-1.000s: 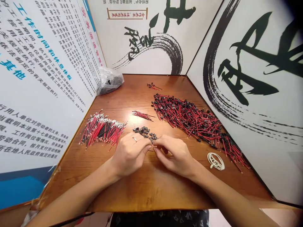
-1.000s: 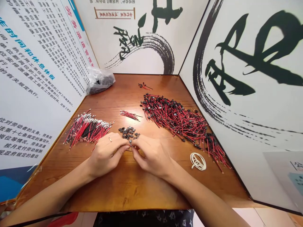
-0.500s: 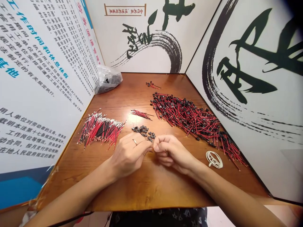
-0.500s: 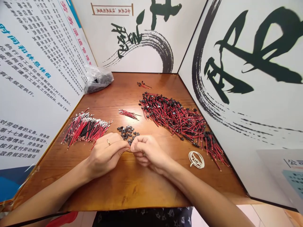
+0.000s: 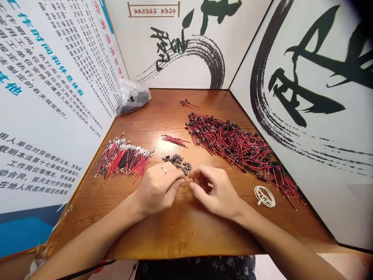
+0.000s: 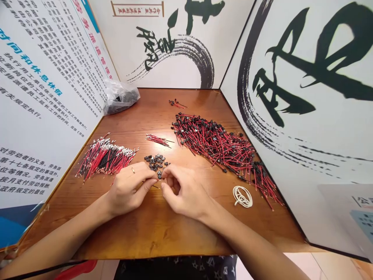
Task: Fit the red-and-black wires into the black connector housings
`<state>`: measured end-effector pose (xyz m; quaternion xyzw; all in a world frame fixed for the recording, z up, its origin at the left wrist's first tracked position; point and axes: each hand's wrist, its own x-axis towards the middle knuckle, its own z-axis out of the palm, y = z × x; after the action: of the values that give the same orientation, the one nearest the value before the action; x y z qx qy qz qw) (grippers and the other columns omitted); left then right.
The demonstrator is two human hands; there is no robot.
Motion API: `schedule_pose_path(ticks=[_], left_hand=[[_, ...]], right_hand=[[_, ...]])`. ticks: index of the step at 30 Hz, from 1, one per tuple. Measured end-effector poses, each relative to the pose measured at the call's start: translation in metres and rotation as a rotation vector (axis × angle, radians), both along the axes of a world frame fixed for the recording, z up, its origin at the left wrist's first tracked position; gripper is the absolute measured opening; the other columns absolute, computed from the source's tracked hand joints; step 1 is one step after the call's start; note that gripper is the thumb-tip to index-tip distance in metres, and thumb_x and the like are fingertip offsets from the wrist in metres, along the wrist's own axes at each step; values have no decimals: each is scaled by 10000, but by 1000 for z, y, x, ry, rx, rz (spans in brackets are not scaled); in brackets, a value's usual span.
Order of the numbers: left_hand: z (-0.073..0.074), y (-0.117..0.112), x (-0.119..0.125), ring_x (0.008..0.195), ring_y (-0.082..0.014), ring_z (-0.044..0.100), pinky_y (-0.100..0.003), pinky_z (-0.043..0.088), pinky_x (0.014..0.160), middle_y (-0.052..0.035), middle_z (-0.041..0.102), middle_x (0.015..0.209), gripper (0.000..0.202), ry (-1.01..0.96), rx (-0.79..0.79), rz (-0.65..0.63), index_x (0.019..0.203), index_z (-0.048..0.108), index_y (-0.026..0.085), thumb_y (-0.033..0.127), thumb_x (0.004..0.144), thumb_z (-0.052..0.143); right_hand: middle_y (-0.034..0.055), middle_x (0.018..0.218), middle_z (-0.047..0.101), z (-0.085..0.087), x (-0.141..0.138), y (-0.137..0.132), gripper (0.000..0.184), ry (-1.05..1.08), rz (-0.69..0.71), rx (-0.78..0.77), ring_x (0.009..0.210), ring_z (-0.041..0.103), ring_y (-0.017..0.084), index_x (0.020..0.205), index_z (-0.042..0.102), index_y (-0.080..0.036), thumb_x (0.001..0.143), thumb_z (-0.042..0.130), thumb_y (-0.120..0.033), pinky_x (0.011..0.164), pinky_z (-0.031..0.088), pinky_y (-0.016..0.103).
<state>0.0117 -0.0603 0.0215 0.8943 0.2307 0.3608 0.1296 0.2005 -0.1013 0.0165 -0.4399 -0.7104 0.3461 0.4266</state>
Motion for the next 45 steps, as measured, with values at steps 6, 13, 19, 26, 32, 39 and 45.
schedule_pose_path(ticks=[6, 13, 19, 26, 32, 39, 45], left_hand=[[0, -1, 0, 653, -161, 527, -291, 430, 603, -62, 618, 709, 98, 4, -7, -7, 852, 625, 106, 80, 891, 539], [2, -1, 1, 648, -164, 538, -293, 444, 609, -54, 607, 683, 144, 46, 89, -15, 830, 625, 123, 81, 902, 507], [2, 1, 0, 709, -177, 587, -331, 474, 697, -58, 645, 724, 188, 44, 182, -61, 877, 616, 133, 13, 866, 472], [0, 3, 0, 686, -168, 565, -321, 477, 670, -60, 656, 724, 139, 26, 139, -69, 868, 616, 132, 42, 877, 510], [-1, 4, -1, 669, -158, 562, -295, 462, 627, -59, 655, 730, 134, -18, -26, -24, 847, 630, 139, 113, 909, 515], [-1, 3, -1, 682, -169, 585, -301, 475, 636, -68, 668, 738, 135, -5, -33, -34, 838, 634, 135, 106, 900, 518], [-1, 5, 0, 680, -163, 584, -304, 478, 644, -63, 660, 725, 147, -6, 21, -64, 842, 633, 139, 112, 919, 511]], right_hand=[[1, 686, 523, -12, 1, 2, 97, -258, -10, 501, 555, 410, 105, 860, 563, -145, 880, 504, -71, 547, 341, 257], [-20, 603, 520, -3, -3, 2, 121, 89, 18, -101, 537, 434, 99, 692, 562, -174, 811, 566, -159, 499, 333, 229], [-109, 461, 325, -4, -2, 13, 122, 778, 261, -1034, 389, 129, 25, 658, 519, -180, 663, 641, -190, 367, 93, 160], [-93, 517, 372, -5, -1, 12, 146, 737, 308, -1041, 407, 155, 33, 718, 498, -186, 694, 636, -229, 374, 107, 165], [-15, 669, 510, -2, -1, -1, 80, -75, -31, 59, 566, 438, 113, 871, 565, -179, 797, 572, -150, 521, 339, 244], [34, 713, 579, -11, 0, 0, 118, -271, 15, 375, 604, 469, 142, 829, 570, -175, 878, 480, -116, 580, 348, 286], [-62, 546, 413, -2, -7, 2, 117, 461, 88, -578, 440, 288, 68, 702, 515, -190, 776, 596, -229, 428, 231, 206]])
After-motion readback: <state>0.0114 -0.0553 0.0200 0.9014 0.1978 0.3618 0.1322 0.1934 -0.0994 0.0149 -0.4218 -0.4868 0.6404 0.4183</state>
